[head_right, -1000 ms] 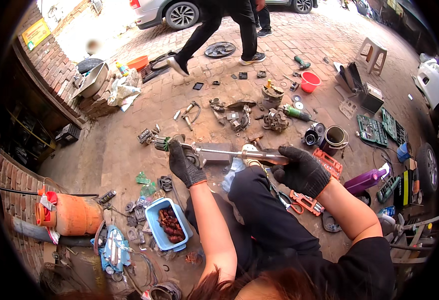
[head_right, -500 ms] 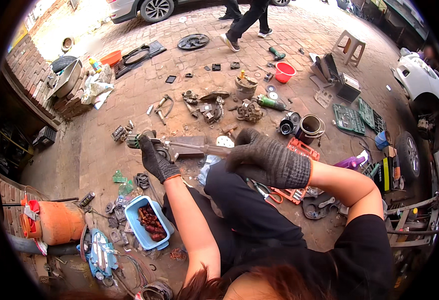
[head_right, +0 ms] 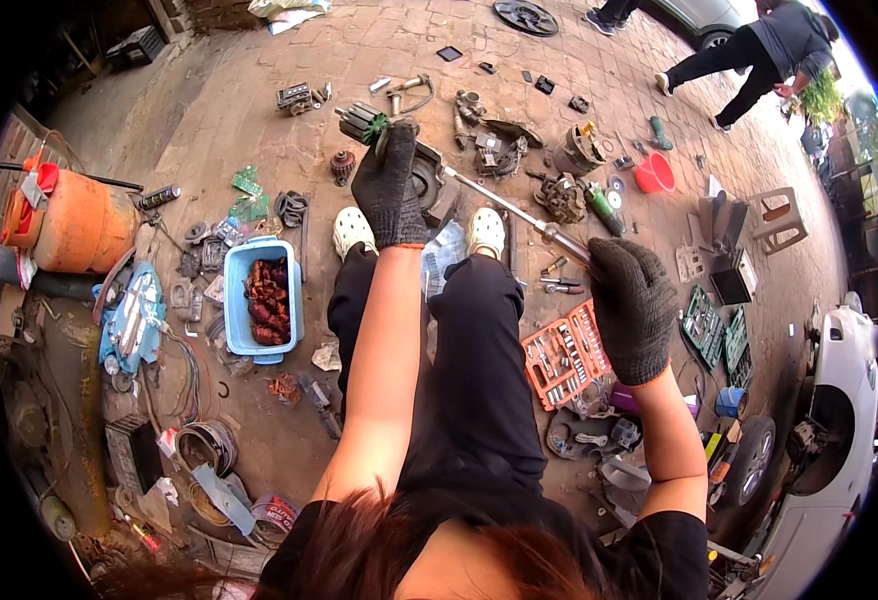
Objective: The person sits on the ground and uses a hammer and screwdriver to disassemble and reassemble a small mechanical part. They repeatedly strike the part with the hammer and manipulate it with their hands.
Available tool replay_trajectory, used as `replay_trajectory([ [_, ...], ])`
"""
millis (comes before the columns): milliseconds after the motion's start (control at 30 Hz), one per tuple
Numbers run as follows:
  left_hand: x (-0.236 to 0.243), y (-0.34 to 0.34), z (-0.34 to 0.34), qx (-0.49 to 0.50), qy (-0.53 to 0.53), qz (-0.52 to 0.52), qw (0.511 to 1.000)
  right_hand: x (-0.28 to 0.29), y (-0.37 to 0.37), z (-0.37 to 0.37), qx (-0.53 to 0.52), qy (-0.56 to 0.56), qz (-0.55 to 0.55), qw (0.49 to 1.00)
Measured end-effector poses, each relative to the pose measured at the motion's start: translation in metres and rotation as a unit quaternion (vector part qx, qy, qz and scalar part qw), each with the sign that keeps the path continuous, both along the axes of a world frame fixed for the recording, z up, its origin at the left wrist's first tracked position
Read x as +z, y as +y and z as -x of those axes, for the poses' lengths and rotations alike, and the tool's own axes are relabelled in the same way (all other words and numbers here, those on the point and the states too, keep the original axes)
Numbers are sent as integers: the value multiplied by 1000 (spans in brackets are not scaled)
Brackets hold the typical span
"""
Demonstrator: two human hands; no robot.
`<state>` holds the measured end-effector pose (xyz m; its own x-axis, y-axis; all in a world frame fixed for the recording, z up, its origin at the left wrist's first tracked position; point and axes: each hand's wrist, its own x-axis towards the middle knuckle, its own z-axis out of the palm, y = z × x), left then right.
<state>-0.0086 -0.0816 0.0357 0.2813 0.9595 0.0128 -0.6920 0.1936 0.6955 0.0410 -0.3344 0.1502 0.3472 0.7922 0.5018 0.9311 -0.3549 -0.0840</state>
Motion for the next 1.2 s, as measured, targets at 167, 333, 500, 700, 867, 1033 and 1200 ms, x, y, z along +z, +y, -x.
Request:
replay_trajectory([
  [167,6,-2,-1,22,-8,24,999,10,17,10,-57,86,52,993],
  [333,9,-2,2,37,6,-42,998,0,18,0,-7,99,82,992],
  [500,10,-5,-1,56,62,-111,990,-15,16,-10,-19,134,35,990],
  [700,15,-7,0,87,92,-136,983,-32,13,-28,-2,-43,-21,999],
  [867,18,-2,6,120,69,-112,984,-35,10,-28,-46,-32,-63,996],
  [1033,13,4,7,90,34,-64,993,-44,13,-26,-61,112,-109,986],
  [1200,-18,23,17,-206,-183,122,954,-55,13,-17,-63,279,-127,950],
])
